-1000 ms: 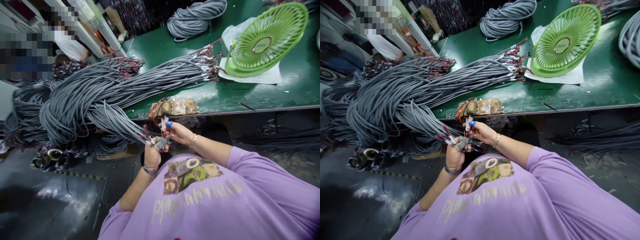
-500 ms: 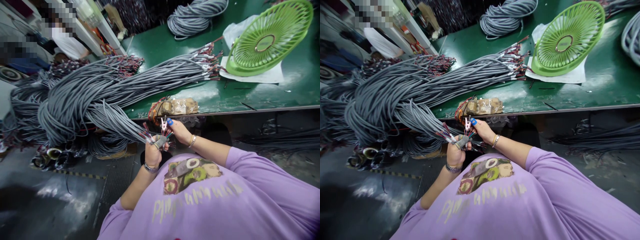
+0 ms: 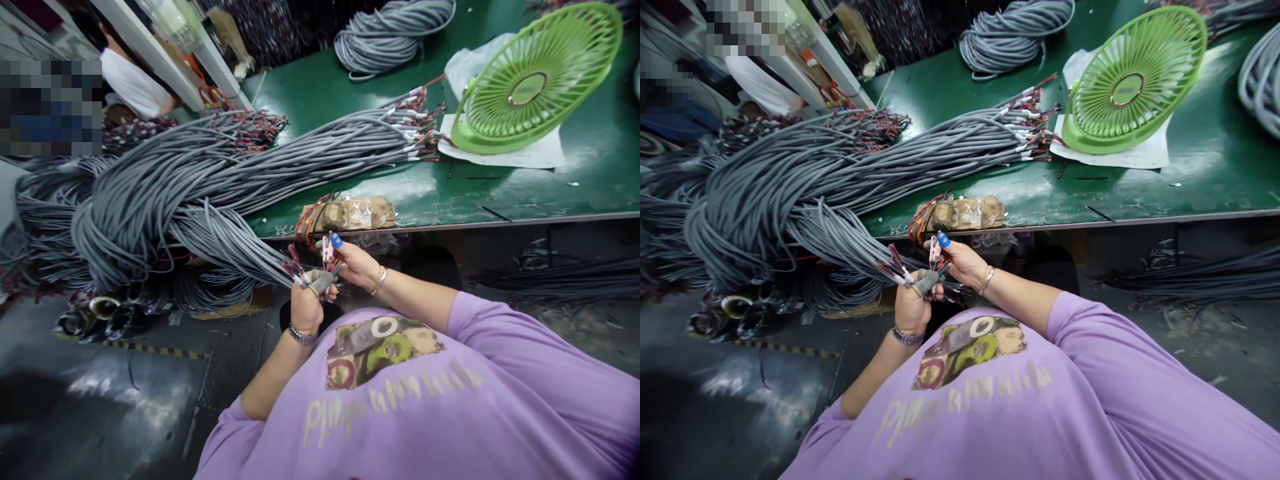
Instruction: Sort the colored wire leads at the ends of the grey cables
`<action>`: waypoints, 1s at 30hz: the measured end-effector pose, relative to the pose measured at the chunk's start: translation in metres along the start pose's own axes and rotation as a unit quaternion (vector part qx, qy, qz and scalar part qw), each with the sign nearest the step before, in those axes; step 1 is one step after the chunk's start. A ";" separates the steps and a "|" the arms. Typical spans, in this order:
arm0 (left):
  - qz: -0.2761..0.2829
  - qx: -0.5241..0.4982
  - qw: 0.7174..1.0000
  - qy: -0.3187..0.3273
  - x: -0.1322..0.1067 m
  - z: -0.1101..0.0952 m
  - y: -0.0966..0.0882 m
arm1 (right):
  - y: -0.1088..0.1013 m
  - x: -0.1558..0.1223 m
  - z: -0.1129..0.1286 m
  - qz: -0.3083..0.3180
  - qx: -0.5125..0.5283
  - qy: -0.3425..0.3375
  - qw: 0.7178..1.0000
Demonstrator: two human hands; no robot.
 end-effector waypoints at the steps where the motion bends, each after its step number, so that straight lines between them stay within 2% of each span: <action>1: 0.002 0.000 1.000 -0.001 0.000 0.000 0.000 | 0.000 0.000 0.000 0.000 0.003 0.000 1.000; 6: 0.004 -0.006 1.000 0.013 -0.001 0.000 -0.002 | -0.002 0.000 -0.004 0.006 0.001 0.011 1.000; 13: 0.033 -0.002 0.998 0.054 -0.010 -0.002 0.000 | -0.004 -0.004 -0.004 0.037 -0.011 0.076 0.996; 21: -0.003 -0.007 0.996 0.091 -0.011 -0.002 -0.001 | -0.009 -0.006 0.001 0.019 -0.039 -0.007 0.999; 30: -0.013 0.006 0.995 0.095 -0.009 0.001 0.002 | -0.007 -0.009 0.006 0.007 -0.050 -0.008 0.999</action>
Point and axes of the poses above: each hand's wrist, its own x-axis towards the middle knuckle, its own y-axis out of the palm, z = x × y, the point moved 4 cm from there along x, towards the middle knuckle, and after that the axes turned 14 degrees about -x, right-handed, at the moved point
